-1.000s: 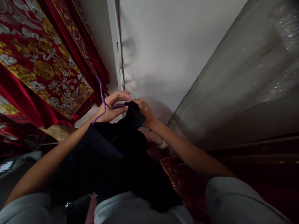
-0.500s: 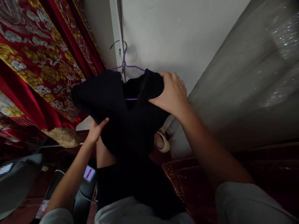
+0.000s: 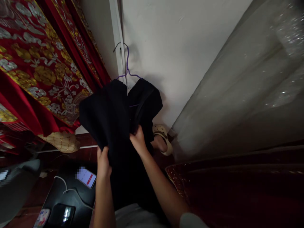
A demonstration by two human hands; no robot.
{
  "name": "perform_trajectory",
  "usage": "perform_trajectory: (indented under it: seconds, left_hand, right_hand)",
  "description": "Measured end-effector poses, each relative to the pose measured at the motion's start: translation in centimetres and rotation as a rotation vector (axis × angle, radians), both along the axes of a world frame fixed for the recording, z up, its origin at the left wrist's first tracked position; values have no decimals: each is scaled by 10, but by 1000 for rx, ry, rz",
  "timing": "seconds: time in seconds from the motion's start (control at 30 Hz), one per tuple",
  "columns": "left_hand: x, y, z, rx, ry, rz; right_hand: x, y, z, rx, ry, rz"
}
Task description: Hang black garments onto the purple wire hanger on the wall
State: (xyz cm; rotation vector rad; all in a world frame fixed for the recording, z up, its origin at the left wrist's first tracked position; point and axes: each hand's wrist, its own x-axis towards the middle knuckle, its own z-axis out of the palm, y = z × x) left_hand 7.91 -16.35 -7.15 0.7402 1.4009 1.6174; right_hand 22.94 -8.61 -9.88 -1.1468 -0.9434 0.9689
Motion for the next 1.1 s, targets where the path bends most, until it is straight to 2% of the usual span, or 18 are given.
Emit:
perform_trajectory:
  seconds: [0.03, 0.1, 0.17, 0.2, 0.23, 0.27, 0.37, 0.4, 0.43, 0.57, 0.63, 0.8, 0.87, 0.97, 1.03, 1.1]
  left_hand:
    - [-1, 1, 2, 10, 5, 57]
    - [-3, 1, 3, 150, 105, 247]
    - [2, 0, -1, 382, 327, 442]
    - [7, -2, -5, 468, 435, 485]
    - [14, -4, -9, 515, 521, 445]
    - [23, -6, -14, 526, 578, 321]
    - [53, -12, -27, 438, 581, -226]
    - [61, -13, -29, 421, 555, -333]
    - [68, -14, -29, 425, 538, -378]
    - [76, -16, -25, 523, 581, -396]
    - [76, -15, -22, 537, 588, -413]
    - [83, -14, -28, 442, 513, -247]
    - [87, -14, -35, 386, 504, -226]
    - [92, -10, -45, 351, 504, -218]
    - [95, -5, -49, 368, 515, -239]
    - [98, 1, -50, 397, 567, -284]
  right_hand:
    - [-1, -9, -12, -54, 54, 49]
    - [9, -29, -25, -171, 49, 150]
    - [28, -46, -26, -252, 0, 251]
    - [37, -52, -21, -276, -17, 300]
    - [44, -56, -14, -289, -26, 344]
    - [48, -58, -6, -300, -32, 386]
    - [51, -62, 15, -309, -27, 433]
    - [49, -63, 20, -308, -13, 413]
    - [47, -64, 22, -310, 9, 382]
    - [44, -70, 22, -310, 112, 255]
    - [46, -71, 24, -265, 129, 240]
    - [55, -72, 30, -141, 151, 463]
    - [56, -74, 27, -150, 155, 482]
    - [53, -72, 21, -189, 180, 439]
    - [47, -62, 27, -192, 199, 400]
    - [43, -40, 49, -139, 202, 350]
